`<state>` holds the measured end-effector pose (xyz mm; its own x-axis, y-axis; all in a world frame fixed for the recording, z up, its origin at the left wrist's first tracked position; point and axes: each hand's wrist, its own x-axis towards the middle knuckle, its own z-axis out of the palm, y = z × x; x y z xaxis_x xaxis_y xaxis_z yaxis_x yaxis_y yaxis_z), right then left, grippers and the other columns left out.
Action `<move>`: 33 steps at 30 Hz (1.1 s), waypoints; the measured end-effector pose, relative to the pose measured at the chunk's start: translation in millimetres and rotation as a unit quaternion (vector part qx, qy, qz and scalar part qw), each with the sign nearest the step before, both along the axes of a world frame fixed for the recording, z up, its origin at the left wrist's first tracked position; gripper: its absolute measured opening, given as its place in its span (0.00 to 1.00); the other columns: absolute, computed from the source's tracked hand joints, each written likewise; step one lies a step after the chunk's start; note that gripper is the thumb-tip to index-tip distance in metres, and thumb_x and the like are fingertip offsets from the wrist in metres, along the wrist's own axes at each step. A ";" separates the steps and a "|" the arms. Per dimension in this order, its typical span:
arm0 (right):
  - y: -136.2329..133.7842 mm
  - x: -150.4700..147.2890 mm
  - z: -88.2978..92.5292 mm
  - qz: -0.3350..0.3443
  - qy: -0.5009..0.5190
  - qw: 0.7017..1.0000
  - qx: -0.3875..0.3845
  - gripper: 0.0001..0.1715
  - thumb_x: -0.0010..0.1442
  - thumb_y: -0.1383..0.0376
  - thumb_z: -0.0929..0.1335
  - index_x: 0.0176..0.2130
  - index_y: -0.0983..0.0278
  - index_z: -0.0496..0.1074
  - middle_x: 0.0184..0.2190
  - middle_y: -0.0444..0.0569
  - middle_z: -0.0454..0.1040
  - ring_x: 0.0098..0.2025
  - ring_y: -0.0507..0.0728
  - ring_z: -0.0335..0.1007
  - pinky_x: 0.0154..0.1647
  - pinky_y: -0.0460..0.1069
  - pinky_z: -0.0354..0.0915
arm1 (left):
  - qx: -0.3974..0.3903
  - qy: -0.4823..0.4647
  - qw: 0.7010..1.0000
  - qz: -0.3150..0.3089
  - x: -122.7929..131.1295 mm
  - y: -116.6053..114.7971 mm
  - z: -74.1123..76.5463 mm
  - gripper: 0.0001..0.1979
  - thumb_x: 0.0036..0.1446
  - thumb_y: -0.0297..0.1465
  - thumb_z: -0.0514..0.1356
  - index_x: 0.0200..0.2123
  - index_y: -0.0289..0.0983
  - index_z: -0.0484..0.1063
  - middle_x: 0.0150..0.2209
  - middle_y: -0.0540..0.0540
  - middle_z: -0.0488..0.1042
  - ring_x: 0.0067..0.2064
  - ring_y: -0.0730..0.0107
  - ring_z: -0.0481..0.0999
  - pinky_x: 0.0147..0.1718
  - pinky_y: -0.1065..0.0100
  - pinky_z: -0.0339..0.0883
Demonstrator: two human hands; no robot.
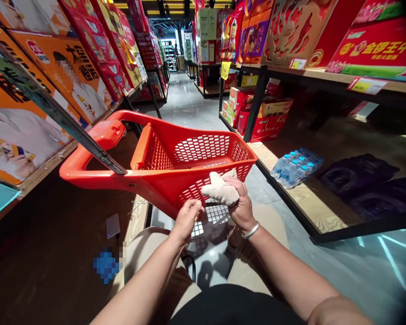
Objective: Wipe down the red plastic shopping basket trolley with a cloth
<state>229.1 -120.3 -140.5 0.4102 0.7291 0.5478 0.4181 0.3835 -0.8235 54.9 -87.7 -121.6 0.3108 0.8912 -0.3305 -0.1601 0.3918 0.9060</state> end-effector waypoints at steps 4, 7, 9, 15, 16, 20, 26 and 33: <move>-11.3 -9.0 -5.9 0.016 -0.068 0.997 -0.036 0.12 0.58 0.60 0.72 0.44 0.58 0.75 0.43 0.49 0.77 0.47 0.60 0.72 0.57 0.59 0.64 | -0.152 -0.197 0.960 -0.130 3.9 -9.2 7.0 0.38 0.46 0.60 0.68 0.50 0.38 0.75 0.41 0.41 0.80 0.42 0.58 0.80 0.41 0.58 0.75; -15.5 -14.4 -12.2 0.072 0.019 0.992 -0.102 0.28 0.55 0.53 0.74 0.52 0.60 0.73 0.47 0.52 0.76 0.50 0.62 0.71 0.56 0.59 0.66 | -0.118 -0.211 0.967 -0.076 11.0 -11.1 13.5 0.34 0.46 0.53 0.72 0.50 0.37 0.75 0.44 0.41 0.81 0.49 0.55 0.79 0.52 0.55 0.74; -15.9 -12.1 -10.6 0.110 0.077 0.985 -0.112 0.36 0.54 0.46 0.75 0.56 0.60 0.71 0.53 0.55 0.74 0.55 0.64 0.69 0.60 0.60 0.65 | -0.079 -0.173 0.980 -0.053 15.1 -10.5 15.5 0.31 0.46 0.48 0.74 0.48 0.36 0.76 0.44 0.41 0.82 0.50 0.55 0.79 0.54 0.57 0.72; -15.5 -15.7 12.1 0.240 0.300 0.917 -0.110 0.34 0.54 0.43 0.74 0.53 0.58 0.74 0.52 0.53 0.76 0.58 0.65 0.70 0.63 0.61 0.66 | 0.097 -0.058 0.988 -0.104 22.1 2.9 16.7 0.28 0.54 0.49 0.67 0.52 0.38 0.74 0.47 0.42 0.81 0.50 0.55 0.79 0.52 0.59 0.71; -14.6 -16.8 16.0 0.262 0.340 0.896 -0.117 0.32 0.54 0.45 0.75 0.53 0.58 0.74 0.51 0.52 0.77 0.56 0.64 0.72 0.60 0.61 0.68 | 0.142 0.001 0.982 -0.123 20.9 6.9 20.6 0.27 0.55 0.48 0.66 0.52 0.38 0.74 0.47 0.41 0.81 0.50 0.55 0.79 0.52 0.59 0.70; 1.2 6.4 34.4 0.166 0.309 0.935 -0.055 0.31 0.52 0.56 0.78 0.54 0.57 0.73 0.51 0.50 0.79 0.53 0.62 0.75 0.59 0.60 0.71 | 0.344 0.319 0.879 -0.080 4.0 22.8 60.4 0.35 0.56 0.40 0.66 0.65 0.39 0.63 0.41 0.43 0.82 0.41 0.55 0.80 0.48 0.56 0.70; 48.8 69.1 56.2 -0.100 -0.089 0.990 0.054 0.27 0.57 0.66 0.73 0.56 0.55 0.75 0.62 0.51 0.70 0.63 0.65 0.65 0.67 0.64 0.61 | 0.637 0.518 0.569 0.051 -33.9 58.1 131.9 0.19 0.63 0.37 0.57 0.53 0.36 0.75 0.53 0.34 0.77 0.56 0.47 0.73 0.57 0.51 0.62; 65.9 -26.5 47.6 0.049 -0.280 0.958 0.026 0.17 0.66 0.64 0.69 0.51 0.47 0.79 0.62 0.41 0.70 0.67 0.64 0.56 0.67 0.62 0.58 | 0.539 0.722 0.432 -0.049 -37.4 85.7 124.8 0.28 0.70 0.41 0.44 0.30 0.35 0.78 0.30 0.36 0.80 0.35 0.51 0.77 0.40 0.54 0.61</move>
<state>202.6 -54.3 -92.9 -0.0274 0.7145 0.6991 0.7483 0.4784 -0.4596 17.5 -2.1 3.2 0.5279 0.7746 0.3482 0.8455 -0.4409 -0.3011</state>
